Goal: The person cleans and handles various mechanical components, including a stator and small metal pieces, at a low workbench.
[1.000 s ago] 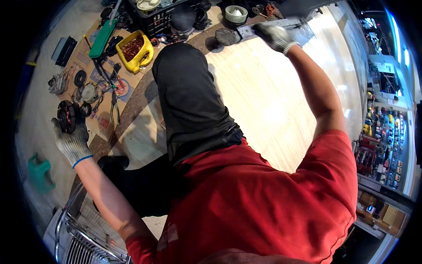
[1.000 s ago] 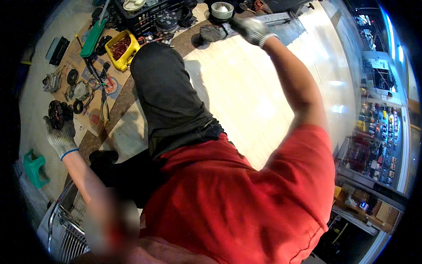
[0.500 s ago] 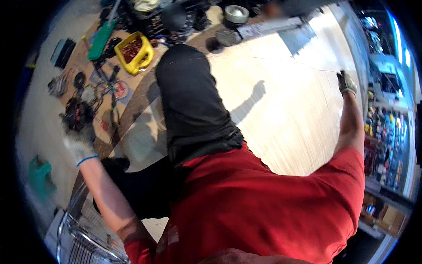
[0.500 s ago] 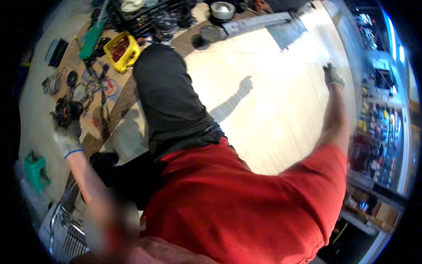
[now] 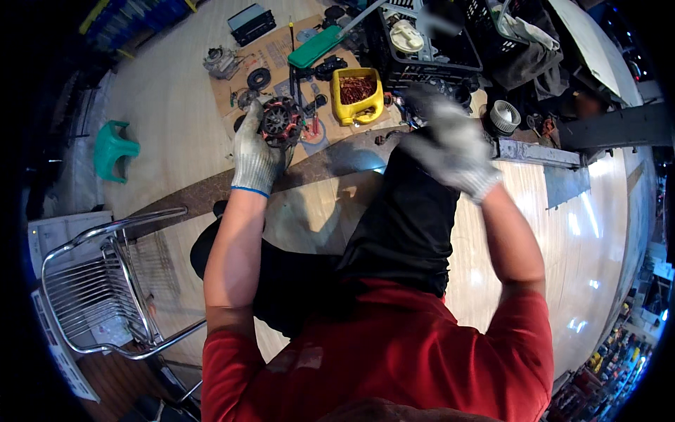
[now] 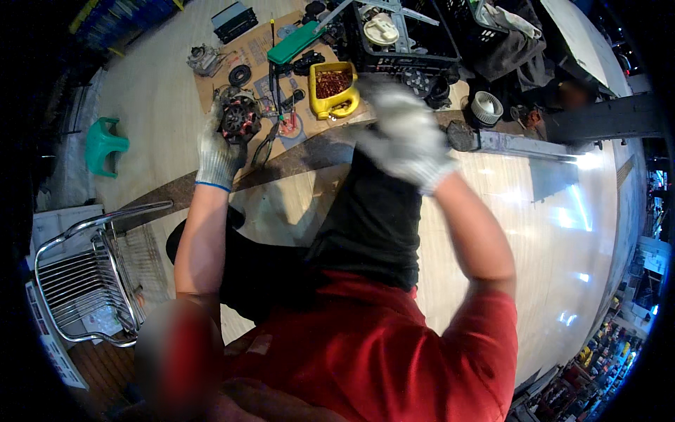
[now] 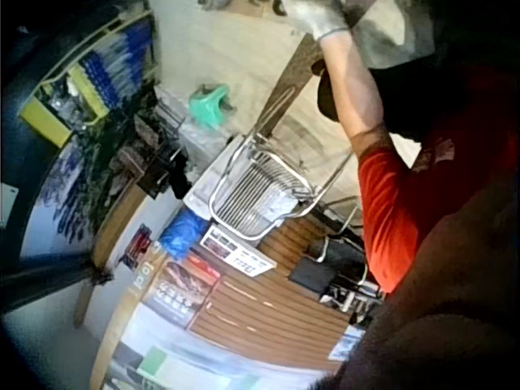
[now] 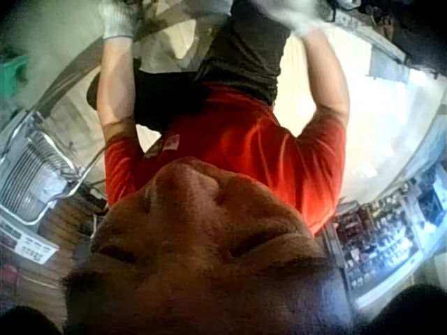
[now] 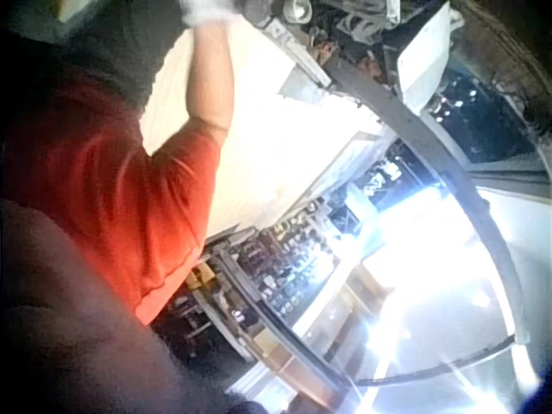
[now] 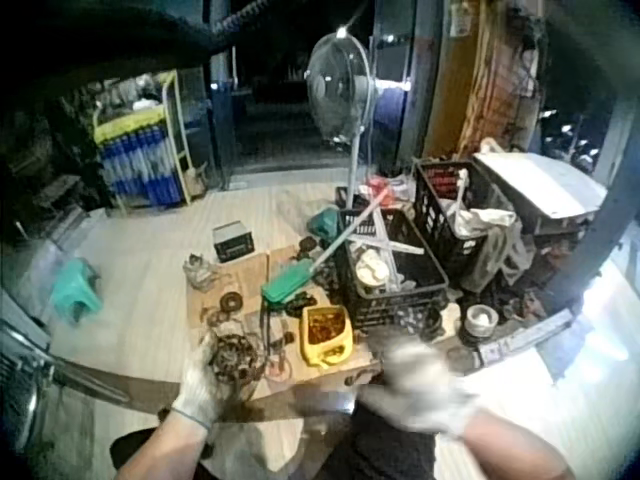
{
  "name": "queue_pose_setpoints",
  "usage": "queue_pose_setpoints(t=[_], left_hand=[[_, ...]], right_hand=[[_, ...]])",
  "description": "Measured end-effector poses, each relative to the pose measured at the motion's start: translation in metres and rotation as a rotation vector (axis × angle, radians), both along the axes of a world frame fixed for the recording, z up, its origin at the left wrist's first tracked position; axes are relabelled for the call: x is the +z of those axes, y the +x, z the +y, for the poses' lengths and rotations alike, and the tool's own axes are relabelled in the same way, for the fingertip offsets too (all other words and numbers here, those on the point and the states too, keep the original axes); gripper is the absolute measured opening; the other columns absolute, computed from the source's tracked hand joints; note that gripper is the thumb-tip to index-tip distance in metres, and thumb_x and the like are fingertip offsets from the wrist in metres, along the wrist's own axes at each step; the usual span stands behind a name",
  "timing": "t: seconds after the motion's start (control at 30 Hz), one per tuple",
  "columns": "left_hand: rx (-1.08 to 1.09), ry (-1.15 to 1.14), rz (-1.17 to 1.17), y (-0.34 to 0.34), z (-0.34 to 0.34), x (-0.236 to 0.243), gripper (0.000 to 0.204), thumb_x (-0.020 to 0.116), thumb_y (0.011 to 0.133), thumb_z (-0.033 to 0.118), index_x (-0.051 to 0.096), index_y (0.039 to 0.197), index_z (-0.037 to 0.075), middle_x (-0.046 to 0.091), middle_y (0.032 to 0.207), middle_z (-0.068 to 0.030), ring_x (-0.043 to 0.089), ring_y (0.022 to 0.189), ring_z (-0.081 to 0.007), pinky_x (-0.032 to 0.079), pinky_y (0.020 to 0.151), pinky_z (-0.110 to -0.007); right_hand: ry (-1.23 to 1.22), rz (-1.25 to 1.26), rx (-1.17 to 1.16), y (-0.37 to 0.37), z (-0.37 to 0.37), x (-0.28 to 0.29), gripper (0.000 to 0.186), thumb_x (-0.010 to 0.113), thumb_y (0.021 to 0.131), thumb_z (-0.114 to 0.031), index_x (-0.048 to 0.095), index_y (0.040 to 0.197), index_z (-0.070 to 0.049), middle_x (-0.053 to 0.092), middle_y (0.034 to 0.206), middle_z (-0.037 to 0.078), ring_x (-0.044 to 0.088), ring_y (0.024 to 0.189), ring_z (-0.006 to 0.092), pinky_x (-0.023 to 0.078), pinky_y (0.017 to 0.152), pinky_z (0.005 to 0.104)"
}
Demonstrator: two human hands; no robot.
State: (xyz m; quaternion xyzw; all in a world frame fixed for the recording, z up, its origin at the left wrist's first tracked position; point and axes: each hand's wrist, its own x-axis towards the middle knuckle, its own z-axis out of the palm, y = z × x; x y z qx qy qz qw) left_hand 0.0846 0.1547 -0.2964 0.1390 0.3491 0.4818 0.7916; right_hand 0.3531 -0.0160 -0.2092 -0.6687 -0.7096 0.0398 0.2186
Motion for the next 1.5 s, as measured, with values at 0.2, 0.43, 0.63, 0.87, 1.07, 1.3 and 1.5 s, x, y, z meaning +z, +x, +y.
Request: queue_pose_setpoints(t=[0.2, 0.43, 0.63, 0.87, 1.07, 1.3, 1.5], left_hand=[[-0.051, 0.124, 0.001, 0.0, -0.006, 0.02, 0.023, 0.051, 0.101, 0.023, 0.056, 0.114, 0.005, 0.066, 0.106, -0.0138, 0.069, 0.091, -0.0264, 0.061, 0.08, -0.042], [-0.113, 0.183, 0.027, -0.012, 0.006, -0.011, 0.03, 0.054, 0.098, 0.014, 0.058, 0.125, 0.001, 0.065, 0.112, -0.0139, 0.066, 0.103, -0.0214, 0.056, 0.088, -0.033], [-0.036, 0.374, 0.49, -0.006, 0.003, -0.013, 0.041, 0.053, 0.099, 0.019, 0.053, 0.13, -0.008, 0.062, 0.122, -0.0164, 0.059, 0.116, -0.0239, 0.045, 0.102, -0.034], [0.141, 0.058, 0.151, 0.001, 0.006, -0.005, 0.032, 0.048, 0.103, 0.027, 0.055, 0.123, 0.003, 0.064, 0.112, -0.0146, 0.069, 0.093, -0.0251, 0.062, 0.071, -0.041], [0.011, -0.024, -0.071, -0.007, -0.001, 0.013, 0.03, 0.048, 0.103, 0.035, 0.058, 0.108, 0.007, 0.066, 0.107, -0.0136, 0.066, 0.099, -0.0287, 0.058, 0.08, -0.045], [0.028, 0.003, -0.047, -0.006, -0.003, 0.023, 0.039, 0.048, 0.101, 0.038, 0.06, 0.119, 0.006, 0.067, 0.11, -0.0133, 0.066, 0.099, -0.0286, 0.056, 0.089, -0.045], [0.033, 0.125, -0.017, 0.003, -0.01, 0.031, 0.035, 0.048, 0.102, 0.032, 0.059, 0.119, 0.004, 0.066, 0.112, -0.0142, 0.066, 0.101, -0.0284, 0.055, 0.091, -0.045]], right_hand=[[-0.446, 0.262, 0.211, -0.074, 0.106, -0.033, 0.054, 0.056, 0.09, -0.042, 0.06, 0.113, 0.006, 0.066, 0.103, 0.028, 0.066, 0.097, 0.0396, 0.049, 0.085, 0.0462], [-0.301, 0.28, 0.309, -0.057, 0.109, -0.04, 0.028, 0.051, 0.096, -0.024, 0.067, 0.108, -0.003, 0.069, 0.09, 0.016, 0.066, 0.083, 0.0316, 0.052, 0.076, 0.0383], [-0.194, 0.115, 0.141, -0.078, 0.07, -0.001, 0.026, 0.058, 0.094, -0.026, 0.068, 0.109, -0.008, 0.07, 0.092, 0.017, 0.069, 0.081, 0.034, 0.056, 0.072, 0.0425], [-0.352, -0.23, 0.205, -0.119, 0.03, -0.021, 0.019, 0.055, 0.089, -0.023, 0.061, 0.102, -0.01, 0.068, 0.081, 0.012, 0.07, 0.077, 0.0294, 0.055, 0.061, 0.0432], [-0.414, -0.319, 0.037, -0.097, 0.024, -0.038, 0.025, 0.054, 0.084, -0.013, 0.058, 0.109, -0.01, 0.068, 0.085, 0.014, 0.069, 0.079, 0.0353, 0.056, 0.064, 0.0459], [-0.353, -0.098, 0.155, -0.083, 0.024, -0.001, 0.086, 0.064, 0.085, -0.052, 0.033, 0.146, 0.001, 0.042, 0.142, 0.028, 0.043, 0.131, 0.0411, 0.038, 0.107, 0.048], [-0.306, 0.034, 0.082, -0.11, 0.07, -0.013, 0.08, 0.062, 0.087, -0.047, 0.036, 0.143, 0.004, 0.042, 0.143, 0.028, 0.042, 0.134, 0.0398, 0.038, 0.109, 0.0441]])
